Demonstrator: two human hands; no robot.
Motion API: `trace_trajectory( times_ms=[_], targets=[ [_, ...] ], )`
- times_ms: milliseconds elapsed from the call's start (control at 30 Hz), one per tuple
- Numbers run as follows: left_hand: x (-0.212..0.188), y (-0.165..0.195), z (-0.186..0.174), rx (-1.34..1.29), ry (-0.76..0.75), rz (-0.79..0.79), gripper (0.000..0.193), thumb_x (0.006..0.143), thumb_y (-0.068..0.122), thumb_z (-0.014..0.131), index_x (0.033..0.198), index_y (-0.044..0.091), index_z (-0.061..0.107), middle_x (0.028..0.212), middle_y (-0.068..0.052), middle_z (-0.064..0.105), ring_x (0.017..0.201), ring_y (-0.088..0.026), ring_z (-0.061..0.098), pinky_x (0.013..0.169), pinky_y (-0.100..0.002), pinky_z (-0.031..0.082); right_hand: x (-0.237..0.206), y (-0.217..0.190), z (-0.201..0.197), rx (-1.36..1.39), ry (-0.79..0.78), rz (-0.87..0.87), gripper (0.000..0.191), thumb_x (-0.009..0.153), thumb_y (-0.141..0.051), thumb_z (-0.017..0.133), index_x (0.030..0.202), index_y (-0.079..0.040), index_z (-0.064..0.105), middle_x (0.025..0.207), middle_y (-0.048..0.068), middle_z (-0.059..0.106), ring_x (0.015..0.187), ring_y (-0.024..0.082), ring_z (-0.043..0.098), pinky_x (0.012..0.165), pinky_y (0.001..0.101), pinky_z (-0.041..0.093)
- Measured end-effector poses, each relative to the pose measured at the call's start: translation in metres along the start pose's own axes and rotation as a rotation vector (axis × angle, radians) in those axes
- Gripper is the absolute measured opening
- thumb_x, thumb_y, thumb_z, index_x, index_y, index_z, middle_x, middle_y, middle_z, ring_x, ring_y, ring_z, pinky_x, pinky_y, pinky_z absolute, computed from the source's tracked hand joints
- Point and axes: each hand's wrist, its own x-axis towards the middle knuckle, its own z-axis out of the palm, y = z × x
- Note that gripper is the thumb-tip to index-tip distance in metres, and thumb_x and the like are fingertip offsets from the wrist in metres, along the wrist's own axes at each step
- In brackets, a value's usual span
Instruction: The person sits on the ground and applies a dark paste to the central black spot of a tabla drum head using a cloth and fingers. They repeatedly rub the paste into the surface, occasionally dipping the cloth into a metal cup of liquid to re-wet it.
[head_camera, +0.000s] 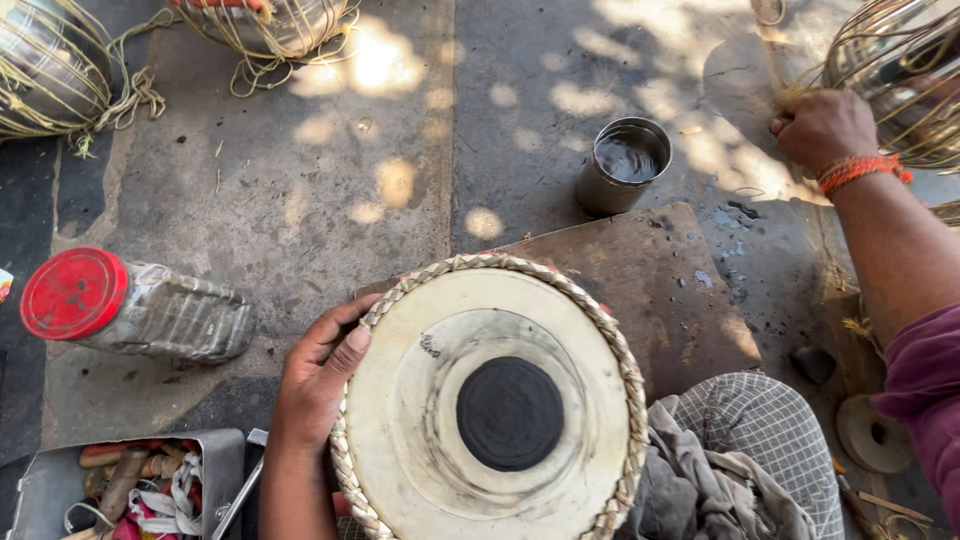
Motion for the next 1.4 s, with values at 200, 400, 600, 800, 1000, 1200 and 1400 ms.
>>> trace_trajectory(
  times_ms=[200,400,600,800,1000,1200,1400],
  targets=[
    [0.001,0.005,0.004,0.039,0.057,-0.019,0.039,0.096,0.019,0.066,0.131,0.001,0.067,0.122,-0.009,0.073,0.111,-0.015,0.066,0.099,-0.031,0.05,-0.025,0.02,0.004,-0.008,0.022,0.133,0.049,0.115,-0.045,0.05,0.111,-0.004,0.078,0.104,0.024,0.074,0.1,0.041,0.069,0.085,0.0519,0.053],
    [0.002,0.01,0.01,0.142,0.129,0.009,0.033,0.097,0.02,0.067,0.124,0.001,0.07,0.111,-0.006,0.074,0.101,-0.013,0.066,0.092,-0.029,0.05,-0.034,0.04,-0.024,0.104,0.124,0.128,0.041,0.11,-0.036,0.051,0.107,-0.002,0.075,0.097,0.023,0.072,0.095,0.04,0.07,0.084,0.0529,0.052],
    [-0.015,0.01,0.015,0.318,0.257,0.173,0.029,0.098,0.025,0.067,0.115,0.003,0.071,0.102,-0.002,0.07,0.094,-0.011,0.062,0.086,-0.027,0.05,-0.083,0.033,-0.005,-0.063,-0.022,-0.156,0.027,0.098,-0.036,0.071,0.106,-0.013,0.082,0.102,0.014,0.076,0.097,0.035,0.072,0.085,0.0468,0.057],
    [-0.058,-0.006,0.02,0.448,0.51,0.158,0.032,0.098,0.033,0.066,0.112,0.004,0.067,0.105,-0.005,0.07,0.095,-0.016,0.064,0.085,-0.033,0.052,-0.138,0.03,0.013,0.377,-0.145,0.05,0.04,0.098,-0.043,0.075,0.121,-0.011,0.08,0.084,0.012,0.077,0.071,0.025,0.073,0.066,0.0428,0.054],
    [-0.027,0.025,0.012,0.802,0.422,0.195,0.045,0.097,0.044,0.063,0.127,0.011,0.065,0.133,-0.011,0.063,0.119,-0.028,0.06,0.1,-0.044,0.048,-0.167,-0.005,-0.025,0.77,-0.165,0.033,0.036,0.099,-0.035,0.073,0.127,-0.013,0.079,0.08,0.011,0.067,0.066,0.015,0.052,0.057,0.0368,0.044],
    [0.002,0.026,0.009,0.622,0.053,-0.018,0.054,0.096,0.047,0.061,0.146,0.027,0.056,0.155,-0.008,0.053,0.142,-0.028,0.048,0.112,-0.044,0.039,-0.191,-0.093,-0.088,0.912,-0.124,-0.265,0.028,0.094,-0.021,0.07,0.118,-0.01,0.076,0.088,-0.002,0.075,0.069,0.01,0.059,0.06,0.0278,0.05],
    [-0.001,0.015,0.006,0.588,0.069,0.063,0.053,0.095,0.044,0.063,0.144,0.022,0.058,0.146,-0.011,0.063,0.137,-0.027,0.058,0.111,-0.04,0.044,-0.203,-0.188,-0.099,0.79,0.009,-0.774,0.019,0.087,-0.02,0.078,0.104,-0.013,0.078,0.095,0.004,0.073,0.081,0.017,0.071,0.07,0.0324,0.059]
  ],
)
